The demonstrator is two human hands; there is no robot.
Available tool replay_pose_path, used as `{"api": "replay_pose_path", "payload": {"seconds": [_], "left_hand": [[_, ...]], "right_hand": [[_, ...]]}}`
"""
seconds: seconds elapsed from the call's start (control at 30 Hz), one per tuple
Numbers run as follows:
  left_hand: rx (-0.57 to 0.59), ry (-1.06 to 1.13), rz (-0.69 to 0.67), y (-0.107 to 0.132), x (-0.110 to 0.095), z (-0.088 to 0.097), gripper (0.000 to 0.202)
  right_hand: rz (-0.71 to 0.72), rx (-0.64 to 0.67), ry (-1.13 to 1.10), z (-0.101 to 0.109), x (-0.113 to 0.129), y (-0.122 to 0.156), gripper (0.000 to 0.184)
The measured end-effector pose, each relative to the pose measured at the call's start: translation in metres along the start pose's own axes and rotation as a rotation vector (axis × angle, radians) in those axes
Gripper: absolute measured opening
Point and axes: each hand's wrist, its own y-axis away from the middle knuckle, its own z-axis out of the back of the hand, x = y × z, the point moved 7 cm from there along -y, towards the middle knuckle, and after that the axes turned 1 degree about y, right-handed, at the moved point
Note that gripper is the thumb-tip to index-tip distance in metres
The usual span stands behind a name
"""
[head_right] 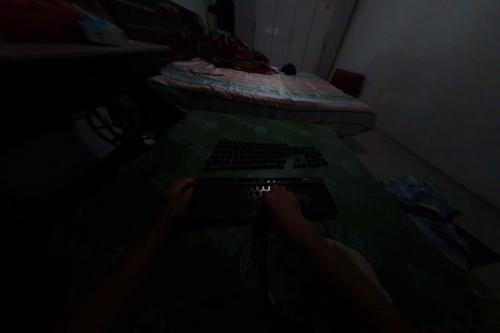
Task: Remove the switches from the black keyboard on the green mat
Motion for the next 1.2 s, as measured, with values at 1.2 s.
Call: {"api": "replay_pose_path", "payload": {"seconds": [1.2], "left_hand": [[0.000,0.007,0.008,-0.003,0.003,-0.002,0.033]], "right_hand": [[-0.188,0.135,-0.058,-0.002,-0.057,-0.033,0.030]]}}
